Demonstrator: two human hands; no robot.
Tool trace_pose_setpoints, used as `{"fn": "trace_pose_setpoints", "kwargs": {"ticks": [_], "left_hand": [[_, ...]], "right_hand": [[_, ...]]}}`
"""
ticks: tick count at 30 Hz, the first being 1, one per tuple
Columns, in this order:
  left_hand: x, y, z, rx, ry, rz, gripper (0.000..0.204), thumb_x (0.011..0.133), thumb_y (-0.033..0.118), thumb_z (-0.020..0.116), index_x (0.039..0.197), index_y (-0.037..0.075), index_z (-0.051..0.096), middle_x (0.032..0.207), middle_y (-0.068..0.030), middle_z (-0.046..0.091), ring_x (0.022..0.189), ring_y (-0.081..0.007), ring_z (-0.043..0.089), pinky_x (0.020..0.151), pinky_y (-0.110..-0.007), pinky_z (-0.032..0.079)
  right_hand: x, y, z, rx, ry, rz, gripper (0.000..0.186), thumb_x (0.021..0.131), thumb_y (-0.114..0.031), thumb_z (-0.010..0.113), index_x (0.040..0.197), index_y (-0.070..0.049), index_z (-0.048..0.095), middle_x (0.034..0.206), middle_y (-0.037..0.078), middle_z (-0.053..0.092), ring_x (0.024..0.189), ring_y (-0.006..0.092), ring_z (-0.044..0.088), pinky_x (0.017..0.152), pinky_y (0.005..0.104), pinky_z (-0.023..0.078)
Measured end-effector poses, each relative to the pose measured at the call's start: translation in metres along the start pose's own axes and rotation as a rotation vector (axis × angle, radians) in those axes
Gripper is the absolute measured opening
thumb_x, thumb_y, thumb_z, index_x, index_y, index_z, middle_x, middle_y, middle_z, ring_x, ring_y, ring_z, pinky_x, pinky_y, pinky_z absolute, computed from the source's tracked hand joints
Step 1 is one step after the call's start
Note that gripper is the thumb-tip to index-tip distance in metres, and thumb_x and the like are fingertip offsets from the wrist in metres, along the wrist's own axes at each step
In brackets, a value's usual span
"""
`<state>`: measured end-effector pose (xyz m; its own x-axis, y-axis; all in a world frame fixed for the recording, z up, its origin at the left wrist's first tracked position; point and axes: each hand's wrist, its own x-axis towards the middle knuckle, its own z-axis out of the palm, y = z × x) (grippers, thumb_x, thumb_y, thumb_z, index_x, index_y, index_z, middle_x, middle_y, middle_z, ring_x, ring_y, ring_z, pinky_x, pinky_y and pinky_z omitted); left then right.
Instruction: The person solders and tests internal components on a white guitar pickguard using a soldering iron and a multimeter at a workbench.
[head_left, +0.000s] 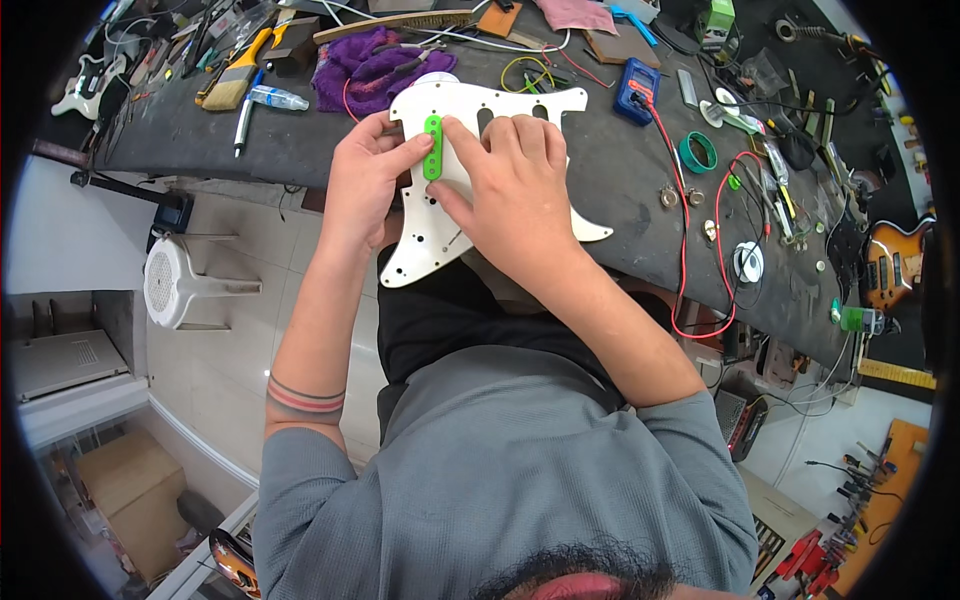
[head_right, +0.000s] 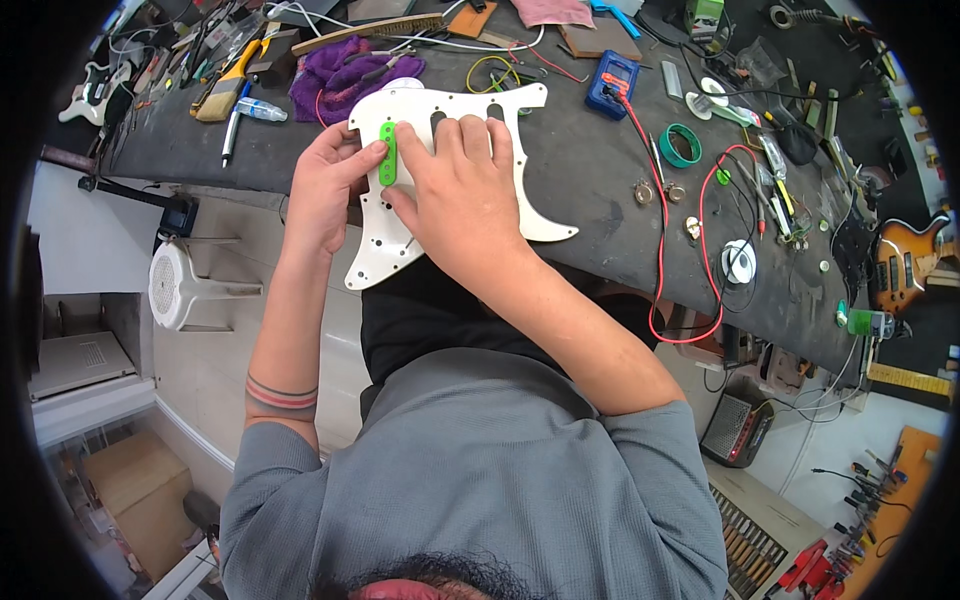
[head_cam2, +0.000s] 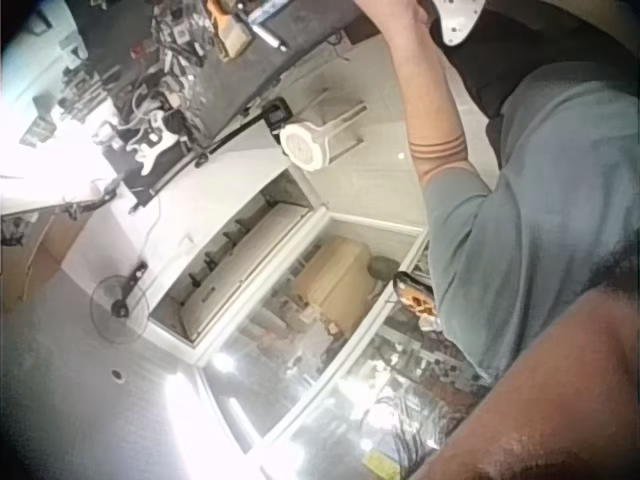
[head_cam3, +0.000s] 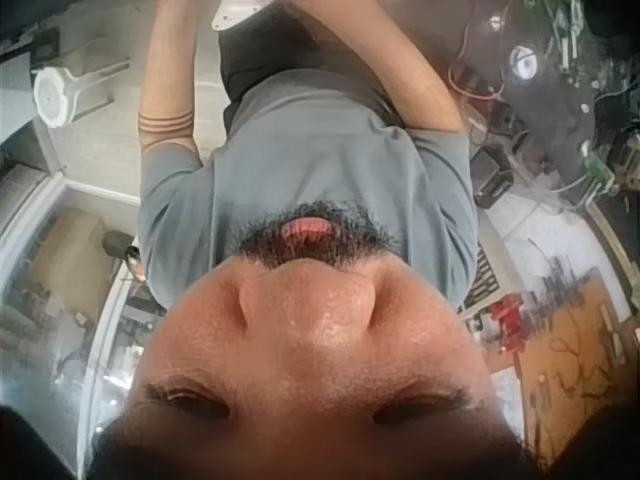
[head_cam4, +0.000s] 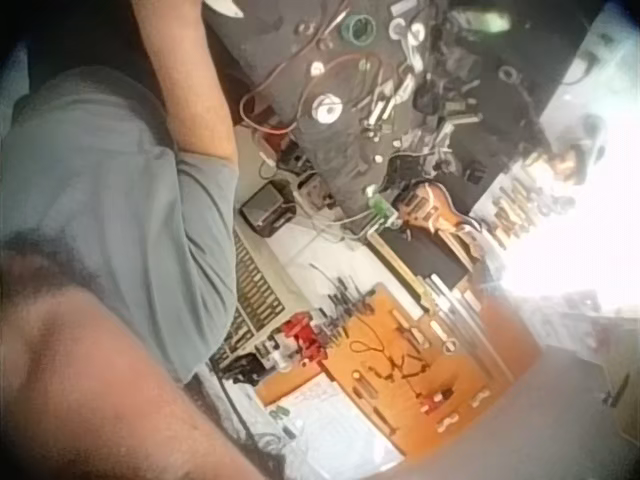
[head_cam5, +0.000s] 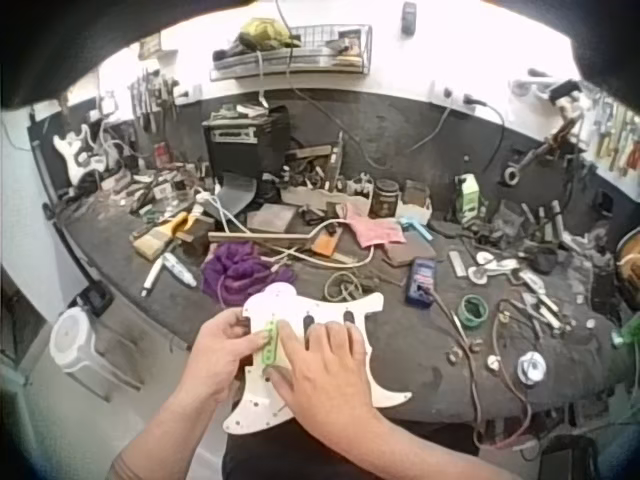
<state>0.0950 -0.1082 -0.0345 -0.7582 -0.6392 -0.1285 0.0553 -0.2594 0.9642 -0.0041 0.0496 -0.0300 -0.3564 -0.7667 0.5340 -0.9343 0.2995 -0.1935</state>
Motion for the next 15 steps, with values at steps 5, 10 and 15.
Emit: {"fn": "trace_pose_setpoints", "kwargs": {"ticks": [5, 10, 15], "left_hand": [[0.008, 0.004, 0.008, 0.076, -0.015, -0.054, 0.055, 0.096, 0.008, 0.081, 0.143, -0.002, 0.054, 0.109, -0.0102, 0.078, 0.089, -0.0125, 0.074, 0.072, -0.026, 0.056], [0.011, -0.003, 0.030, 0.097, -0.174, -0.138, 0.069, 0.095, 0.010, 0.081, 0.152, -0.002, 0.044, 0.114, -0.0170, 0.077, 0.096, -0.0180, 0.075, 0.082, -0.032, 0.059], [0.021, -0.003, 0.048, 0.292, -0.240, -0.140, 0.057, 0.095, 0.005, 0.078, 0.145, -0.005, 0.052, 0.104, -0.0150, 0.077, 0.091, -0.0171, 0.074, 0.079, -0.032, 0.059]], "right_hand": [[-0.003, 0.008, -0.009, -0.045, -0.004, 0.011, 0.061, 0.087, -0.039, 0.085, 0.139, -0.013, 0.066, 0.107, 0.013, 0.062, 0.113, 0.0329, 0.055, 0.110, 0.0508, 0.037], [-0.016, 0.023, -0.041, -0.056, -0.165, 0.083, 0.060, 0.088, -0.037, 0.084, 0.138, -0.009, 0.066, 0.115, 0.018, 0.066, 0.121, 0.0368, 0.057, 0.118, 0.0558, 0.032], [-0.031, 0.044, -0.046, -0.072, -0.191, 0.095, 0.061, 0.088, -0.038, 0.084, 0.138, -0.010, 0.065, 0.114, 0.018, 0.067, 0.119, 0.0364, 0.058, 0.118, 0.0548, 0.032]]}}
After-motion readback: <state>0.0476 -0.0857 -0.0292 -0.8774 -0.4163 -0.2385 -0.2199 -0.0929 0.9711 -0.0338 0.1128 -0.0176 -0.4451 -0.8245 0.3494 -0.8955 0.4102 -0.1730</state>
